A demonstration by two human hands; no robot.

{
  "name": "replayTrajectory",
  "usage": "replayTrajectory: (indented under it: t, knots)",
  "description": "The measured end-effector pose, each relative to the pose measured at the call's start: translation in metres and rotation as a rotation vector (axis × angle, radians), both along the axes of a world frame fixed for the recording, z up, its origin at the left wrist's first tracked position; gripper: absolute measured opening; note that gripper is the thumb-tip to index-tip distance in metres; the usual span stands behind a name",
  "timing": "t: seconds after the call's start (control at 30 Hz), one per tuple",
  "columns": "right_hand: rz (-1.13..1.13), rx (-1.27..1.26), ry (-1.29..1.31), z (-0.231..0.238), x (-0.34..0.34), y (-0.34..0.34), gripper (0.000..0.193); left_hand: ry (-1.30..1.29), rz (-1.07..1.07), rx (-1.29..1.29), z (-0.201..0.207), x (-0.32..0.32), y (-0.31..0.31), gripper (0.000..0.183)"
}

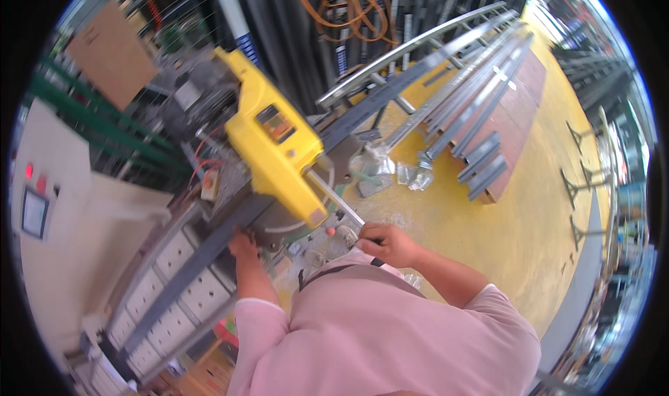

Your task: The person positions metal profiles on a specialized cutting machine, operates the touch-screen control panel to set parameters, and uses a circular saw to cut the profiles to length. The person then moves the cut pieces and organizes them on a nearby stack.

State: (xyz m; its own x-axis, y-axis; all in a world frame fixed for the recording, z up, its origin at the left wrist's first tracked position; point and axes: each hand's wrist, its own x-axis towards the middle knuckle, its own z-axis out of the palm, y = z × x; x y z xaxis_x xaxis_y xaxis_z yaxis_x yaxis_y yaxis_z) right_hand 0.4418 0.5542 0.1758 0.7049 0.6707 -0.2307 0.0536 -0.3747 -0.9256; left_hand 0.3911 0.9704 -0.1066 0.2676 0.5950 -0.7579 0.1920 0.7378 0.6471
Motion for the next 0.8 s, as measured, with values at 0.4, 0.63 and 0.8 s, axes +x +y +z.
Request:
replayTrajectory:
  t: [0.4,0.63,0.8]
  knots:
    - [0.080,-0.011,-0.092,0.004,-0.014,-0.025,0.020,0.054,-0.042,-0.017,0.006,0.017,-0.013,0.038]
    - [0.140,0.379,-0.335,0.172,0.063,0.030,0.019,-0.293,0.368,-0.172,-0.003,-0.009,0.027,0.014]
    - [-0.178,0.501,-0.269,0.192,0.090,0.096,0.032,-0.388,0.225,-0.270,0.035,-0.055,-0.016,0.008]
